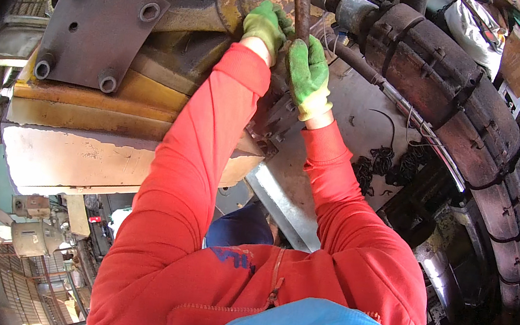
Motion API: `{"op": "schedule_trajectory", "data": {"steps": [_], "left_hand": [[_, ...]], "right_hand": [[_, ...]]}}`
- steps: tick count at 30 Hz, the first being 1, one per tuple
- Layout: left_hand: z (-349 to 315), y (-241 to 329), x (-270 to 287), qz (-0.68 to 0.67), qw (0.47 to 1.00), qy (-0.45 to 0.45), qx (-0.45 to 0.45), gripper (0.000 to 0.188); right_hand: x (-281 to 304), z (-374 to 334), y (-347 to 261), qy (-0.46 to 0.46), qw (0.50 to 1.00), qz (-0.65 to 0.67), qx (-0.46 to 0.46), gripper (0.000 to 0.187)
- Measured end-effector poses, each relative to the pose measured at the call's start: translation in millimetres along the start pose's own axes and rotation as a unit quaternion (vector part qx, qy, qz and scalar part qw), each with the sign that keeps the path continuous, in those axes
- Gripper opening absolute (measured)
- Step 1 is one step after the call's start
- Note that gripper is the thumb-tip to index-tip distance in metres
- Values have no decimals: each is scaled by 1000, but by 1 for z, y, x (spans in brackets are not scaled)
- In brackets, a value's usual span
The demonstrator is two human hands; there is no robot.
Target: The person uses a metal rod to scrape and clean a specific area on a large piece of machinery. They repeatedly insert the rod into a hole and scrape the surrounding surface, occasionally pausing to wipe the rod on a nearby surface.
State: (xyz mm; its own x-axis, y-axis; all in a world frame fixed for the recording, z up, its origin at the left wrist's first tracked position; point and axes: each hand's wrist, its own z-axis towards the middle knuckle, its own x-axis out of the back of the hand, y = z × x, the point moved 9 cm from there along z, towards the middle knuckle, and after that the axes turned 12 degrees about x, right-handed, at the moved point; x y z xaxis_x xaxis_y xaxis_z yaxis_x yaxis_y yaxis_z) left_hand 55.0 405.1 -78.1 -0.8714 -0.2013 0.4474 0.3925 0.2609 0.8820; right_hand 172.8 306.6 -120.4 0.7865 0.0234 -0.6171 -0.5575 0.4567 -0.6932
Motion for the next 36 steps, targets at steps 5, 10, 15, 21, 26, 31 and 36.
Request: {"op": "schedule_trajectory", "data": {"steps": [5,10,15,21,26,31,36], "left_hand": [[43,15,-25,606,758,69,-231,19],[129,-20,-9,486,836,60,-246,26],[137,-32,-2,439,867,111,-207,29],[71,2,-25,753,612,97,-221,29],[118,-13,-7,588,771,99,-226,20],[156,-24,19,123,976,18,-180,18],[85,26,1,307,932,30,-190,10]], "right_hand": [[0,-1,-7,12,1000,-3,-15,31],[-6,-2,-28,-4,999,-37,35,20],[-4,-1,-16,1,1000,-6,0,27],[3,-3,4,7,999,-37,-3,26],[1,-11,21,-22,995,-98,25,28],[9,-18,39,-12,971,-229,70,36],[14,-18,50,1,957,-274,91,38]]}}
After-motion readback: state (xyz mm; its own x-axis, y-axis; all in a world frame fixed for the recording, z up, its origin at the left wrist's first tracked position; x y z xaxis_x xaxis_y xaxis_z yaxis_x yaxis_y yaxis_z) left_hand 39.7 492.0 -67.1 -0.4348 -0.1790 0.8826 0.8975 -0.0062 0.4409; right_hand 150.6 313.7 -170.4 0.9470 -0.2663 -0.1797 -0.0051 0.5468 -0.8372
